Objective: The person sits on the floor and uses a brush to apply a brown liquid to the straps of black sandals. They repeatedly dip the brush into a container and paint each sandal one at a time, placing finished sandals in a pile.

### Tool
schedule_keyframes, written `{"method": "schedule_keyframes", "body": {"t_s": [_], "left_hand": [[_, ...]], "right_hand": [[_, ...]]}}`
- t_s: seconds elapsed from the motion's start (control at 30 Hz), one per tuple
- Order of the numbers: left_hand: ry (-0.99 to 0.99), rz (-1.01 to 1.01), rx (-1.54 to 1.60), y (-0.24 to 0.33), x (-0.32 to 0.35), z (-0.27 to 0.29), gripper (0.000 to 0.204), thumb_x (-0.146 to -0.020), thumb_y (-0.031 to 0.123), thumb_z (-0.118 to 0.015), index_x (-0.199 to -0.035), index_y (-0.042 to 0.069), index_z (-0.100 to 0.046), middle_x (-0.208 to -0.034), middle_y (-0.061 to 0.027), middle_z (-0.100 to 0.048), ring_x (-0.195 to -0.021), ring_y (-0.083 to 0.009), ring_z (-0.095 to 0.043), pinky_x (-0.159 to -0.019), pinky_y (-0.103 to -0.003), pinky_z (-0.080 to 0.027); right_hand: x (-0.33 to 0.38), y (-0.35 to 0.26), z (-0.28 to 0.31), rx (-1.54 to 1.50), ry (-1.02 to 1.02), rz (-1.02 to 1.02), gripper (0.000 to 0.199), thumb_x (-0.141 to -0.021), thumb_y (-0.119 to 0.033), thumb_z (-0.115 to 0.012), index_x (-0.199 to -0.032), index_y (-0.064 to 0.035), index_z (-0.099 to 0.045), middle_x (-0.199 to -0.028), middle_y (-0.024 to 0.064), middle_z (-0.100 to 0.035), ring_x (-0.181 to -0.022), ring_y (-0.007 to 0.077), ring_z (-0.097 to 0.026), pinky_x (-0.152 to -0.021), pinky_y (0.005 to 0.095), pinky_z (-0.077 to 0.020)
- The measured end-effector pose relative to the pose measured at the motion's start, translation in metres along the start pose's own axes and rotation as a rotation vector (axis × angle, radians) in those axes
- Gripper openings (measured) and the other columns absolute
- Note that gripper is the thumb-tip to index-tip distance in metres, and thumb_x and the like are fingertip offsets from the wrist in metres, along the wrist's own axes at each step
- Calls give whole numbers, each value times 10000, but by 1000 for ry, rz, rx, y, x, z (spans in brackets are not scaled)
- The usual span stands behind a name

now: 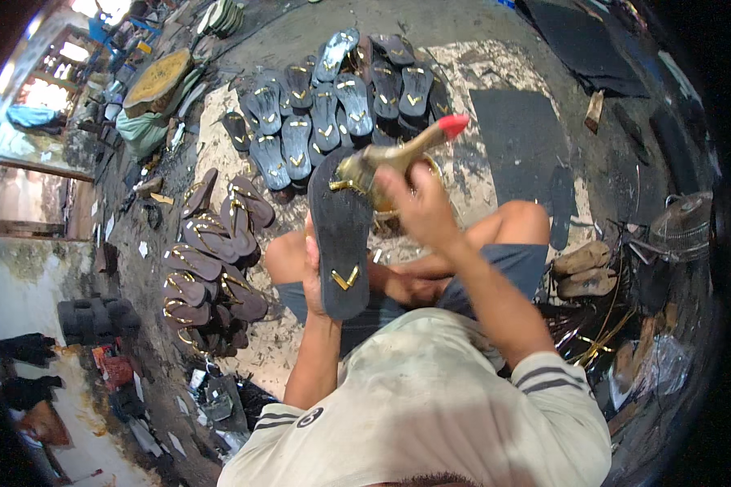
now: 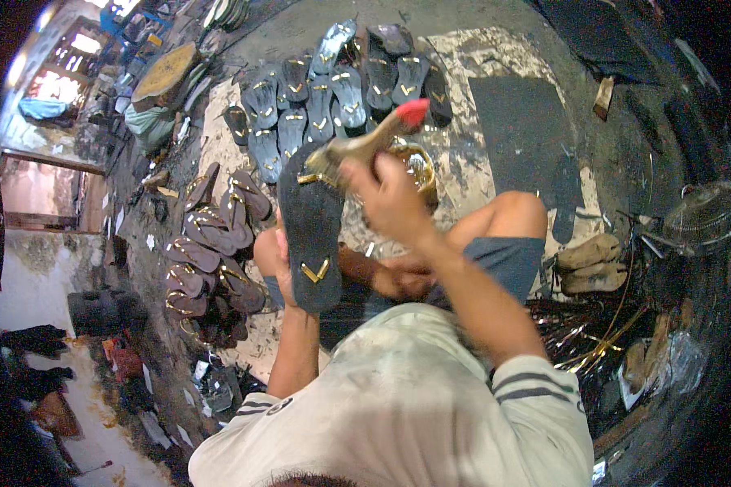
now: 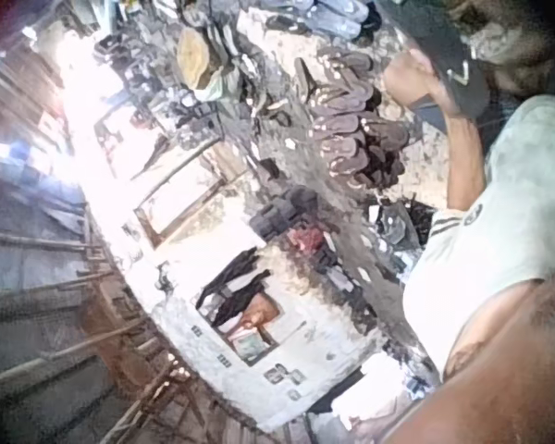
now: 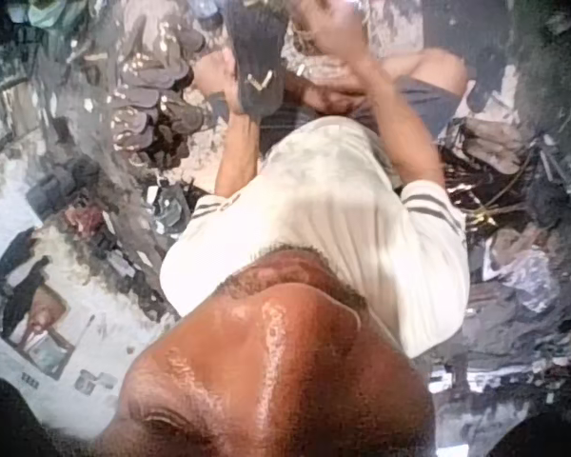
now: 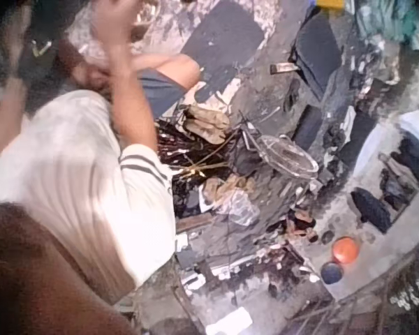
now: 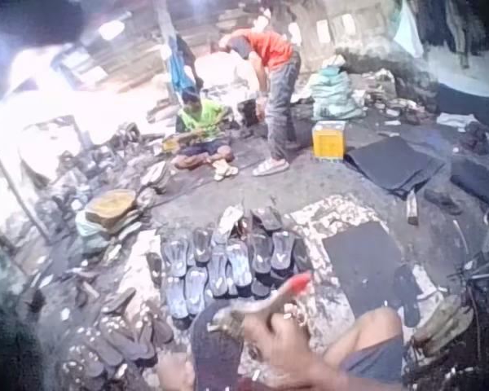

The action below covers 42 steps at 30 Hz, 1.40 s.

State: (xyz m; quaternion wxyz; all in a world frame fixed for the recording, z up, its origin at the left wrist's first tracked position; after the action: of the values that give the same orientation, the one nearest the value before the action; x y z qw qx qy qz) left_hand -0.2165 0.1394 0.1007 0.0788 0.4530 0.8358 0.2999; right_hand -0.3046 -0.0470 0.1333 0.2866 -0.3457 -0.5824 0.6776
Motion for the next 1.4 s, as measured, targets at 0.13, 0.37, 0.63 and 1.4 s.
{"method": "schedule_keyframes", "body": {"t_s": [0.13,0.37,0.63,1.4], "left_hand": [[56,60,103,-5,-2,14,524,-1046,447,-359,-1421,87,-419,-1334,-171,-559,-1137,-319,-617,-913,-444,-553],[71,-94,152,19,-48,0,622,-1030,512,-342,-1335,5,-534,-1256,-199,-622,-1065,-356,-644,-916,-473,-541],[-200,20,313,21,-79,9,457,-1015,489,-443,-1348,186,-524,-1186,-146,-640,-1078,-282,-616,-883,-469,-529],[378,-108,21,171,-215,289,493,-1036,447,-337,-1265,77,-569,-1148,-114,-666,-999,-282,-651,-880,-452,-536]], "right_hand": [[-28,-43,2,-99,-43,361,245,-944,-117,-616,-1178,-49,-642,-1086,147,-671,-998,264,-638,-874,374,-482],[60,-24,-51,-93,-229,342,280,-868,-43,-692,-1141,-12,-637,-1120,142,-631,-1094,300,-602,-950,379,-461],[68,-42,-58,132,-374,662,313,-818,-137,-733,-1113,-79,-645,-951,114,-625,-855,330,-593,-742,433,-451],[36,16,82,110,410,-158,218,-999,-256,-612,-1005,-43,-570,-894,-51,-530,-801,36,-460,-715,207,-384]]}}
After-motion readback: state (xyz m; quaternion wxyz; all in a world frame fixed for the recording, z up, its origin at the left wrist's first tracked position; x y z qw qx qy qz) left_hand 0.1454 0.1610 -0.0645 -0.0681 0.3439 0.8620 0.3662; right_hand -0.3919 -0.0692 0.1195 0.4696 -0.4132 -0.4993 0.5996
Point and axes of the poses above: each hand's wrist, its own x-axis away from the middle knuckle, its own z-axis out of the back of the hand, y = z × x, the point moved 5 cm from there along -x, towards the middle knuckle
